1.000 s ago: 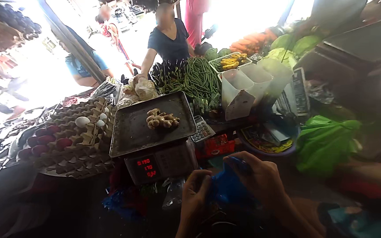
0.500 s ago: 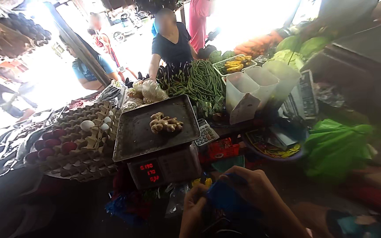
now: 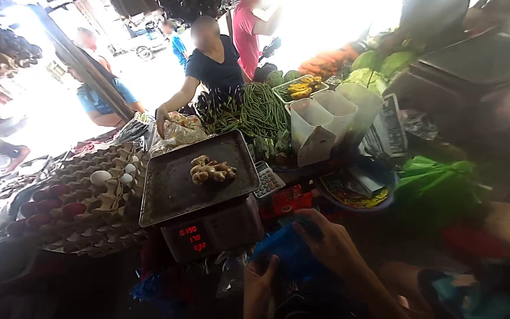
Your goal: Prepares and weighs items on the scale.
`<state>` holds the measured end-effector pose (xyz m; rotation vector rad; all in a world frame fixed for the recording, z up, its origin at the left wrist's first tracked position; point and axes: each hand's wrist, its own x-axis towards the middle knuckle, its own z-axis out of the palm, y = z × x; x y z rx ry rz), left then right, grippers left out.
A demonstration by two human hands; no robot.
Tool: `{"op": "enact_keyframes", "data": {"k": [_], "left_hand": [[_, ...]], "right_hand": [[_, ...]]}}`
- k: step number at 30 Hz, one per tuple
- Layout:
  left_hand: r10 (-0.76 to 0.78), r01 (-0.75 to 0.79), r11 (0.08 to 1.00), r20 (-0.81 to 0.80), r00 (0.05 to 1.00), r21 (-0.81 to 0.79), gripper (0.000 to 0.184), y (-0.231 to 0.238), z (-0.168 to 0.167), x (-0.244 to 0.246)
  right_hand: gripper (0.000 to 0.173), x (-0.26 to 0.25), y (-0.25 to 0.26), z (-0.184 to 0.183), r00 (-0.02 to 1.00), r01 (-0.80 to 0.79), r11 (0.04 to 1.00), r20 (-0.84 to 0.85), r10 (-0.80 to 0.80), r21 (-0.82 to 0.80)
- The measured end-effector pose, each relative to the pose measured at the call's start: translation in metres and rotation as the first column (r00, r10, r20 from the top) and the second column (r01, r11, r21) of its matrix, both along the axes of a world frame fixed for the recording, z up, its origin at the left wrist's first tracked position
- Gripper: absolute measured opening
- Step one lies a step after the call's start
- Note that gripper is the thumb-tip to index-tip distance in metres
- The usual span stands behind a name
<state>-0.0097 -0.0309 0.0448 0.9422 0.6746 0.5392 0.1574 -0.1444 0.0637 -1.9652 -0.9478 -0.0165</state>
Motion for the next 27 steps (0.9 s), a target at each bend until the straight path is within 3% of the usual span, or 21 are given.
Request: {"op": "enact_keyframes", "data": {"k": [2, 5, 8, 13, 17, 20, 23, 27], "left_hand": [[0.043, -0.044, 0.999, -0.031, 0.999, -0.021, 0.012, 0.0, 0.001, 0.0], [0.093, -0.082, 0.993, -0.147, 0.985, 0.079, 0.023, 0.001, 0.007, 0.0], [0.099, -0.087, 0.989, -0.09, 0.991, 0.123, 0.015, 0.001, 0.01, -0.001], [0.16, -0.163, 0.975, 0.029, 0.987, 0.152, 0.039, -0.003, 0.017, 0.0], [0.188, -0.211, 0.941, 0.108, 0.976, 0.264, 0.05, 0.0, 0.012, -0.004], [0.209, -0.208, 0.929, 0.033, 0.977, 0.307, 0.051, 0.002, 0.014, -0.008], [0.176, -0.165, 0.951, -0.022, 0.984, 0.263, 0.047, 0.007, 0.015, -0.014], [0.151, -0.153, 0.987, 0.043, 0.988, 0.039, 0.047, 0.012, 0.016, -0.019]], "right_hand": [[0.047, -0.004, 0.0, 0.0, 0.992, -0.077, 0.996, 0.098, 0.08, -0.033], [0.022, -0.019, 0.001, -0.003, 0.978, -0.155, 0.983, 0.153, 0.139, 0.094], [0.03, -0.032, 0.004, -0.007, 0.968, -0.25, 0.964, 0.021, 0.249, 0.085], [0.032, -0.045, 0.018, -0.004, 0.961, -0.248, 0.967, -0.11, 0.252, 0.049], [0.021, -0.048, 0.025, 0.0, 0.944, -0.299, 0.95, -0.117, 0.309, 0.092], [0.021, -0.048, 0.03, 0.0, 0.926, -0.339, 0.936, -0.144, 0.35, 0.092], [0.025, -0.041, 0.034, -0.002, 0.928, -0.337, 0.938, -0.136, 0.346, 0.086], [0.024, -0.038, 0.036, -0.002, 0.9, -0.399, 0.915, -0.163, 0.404, 0.059]]}}
